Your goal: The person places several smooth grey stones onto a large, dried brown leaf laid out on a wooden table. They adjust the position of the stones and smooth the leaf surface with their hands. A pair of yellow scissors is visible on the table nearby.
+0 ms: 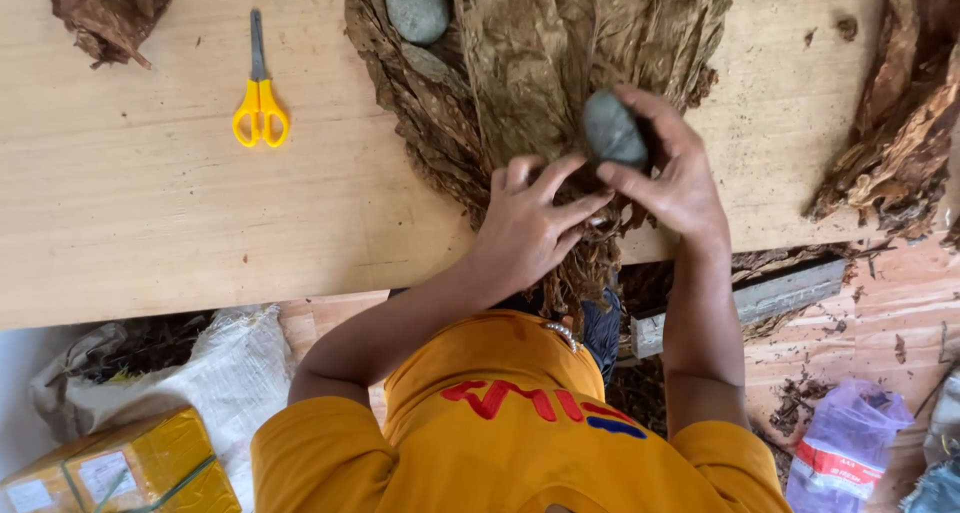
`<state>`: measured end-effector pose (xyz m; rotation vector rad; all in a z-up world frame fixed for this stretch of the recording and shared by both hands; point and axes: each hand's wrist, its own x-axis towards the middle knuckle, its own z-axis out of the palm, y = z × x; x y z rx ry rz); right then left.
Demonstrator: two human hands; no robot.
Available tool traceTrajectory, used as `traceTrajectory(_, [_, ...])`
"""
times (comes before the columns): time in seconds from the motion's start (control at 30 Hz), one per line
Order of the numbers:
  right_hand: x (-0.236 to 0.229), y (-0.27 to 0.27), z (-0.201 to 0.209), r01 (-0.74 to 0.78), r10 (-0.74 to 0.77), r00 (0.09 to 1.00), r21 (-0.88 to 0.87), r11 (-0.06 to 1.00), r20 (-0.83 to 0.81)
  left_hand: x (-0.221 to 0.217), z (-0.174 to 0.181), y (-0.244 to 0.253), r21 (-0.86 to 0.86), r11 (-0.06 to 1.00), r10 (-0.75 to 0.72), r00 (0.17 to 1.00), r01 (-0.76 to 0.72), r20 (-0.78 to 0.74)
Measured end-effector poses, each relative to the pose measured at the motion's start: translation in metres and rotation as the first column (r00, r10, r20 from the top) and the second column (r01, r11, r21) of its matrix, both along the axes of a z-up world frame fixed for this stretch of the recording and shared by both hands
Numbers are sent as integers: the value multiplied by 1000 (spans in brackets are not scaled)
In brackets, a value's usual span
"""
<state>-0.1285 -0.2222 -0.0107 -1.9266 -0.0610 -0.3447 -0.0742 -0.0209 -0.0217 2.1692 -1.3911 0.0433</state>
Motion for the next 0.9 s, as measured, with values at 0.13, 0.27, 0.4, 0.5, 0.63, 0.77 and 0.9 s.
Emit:
traceTrajectory(0.13, [-6, -4, -8, -25, 24, 998, -4, 1000, -65, -19, -6, 8, 10, 998, 59, 998, -59, 1])
traceTrajectory(0.27, [-2, -10, 5, -94, 89, 996, -244, 965, -31, -8, 26, 16, -75, 997, -10, 995, 2, -100])
traceTrajectory(0.4, [-3, -14, 13, -136, 102, 986, -290, 947, -131, 50, 58, -7, -160, 987, -9, 1000, 10, 7])
traceTrajectory(0.5, [0, -12, 21, -183, 114, 972, -350, 919, -208, 137, 42, -45, -21, 910, 410, 891, -414, 195])
traceTrajectory(0.63, [-5, -16, 5, -153, 96, 978, -328, 932, -183, 214, 33, -75, 36, 808, 582, 786, -589, -207])
traceTrajectory(0.77, [-7, -11, 4, -133, 81, 976, -257, 957, -201, 234, 19, -77, -257, 908, 222, 900, -331, -374])
traceTrajectory(0.9, [-7, 0, 8, -53, -10, 985, -350, 935, -174, 243, 19, -56, -563, 819, 282, 934, -114, 221])
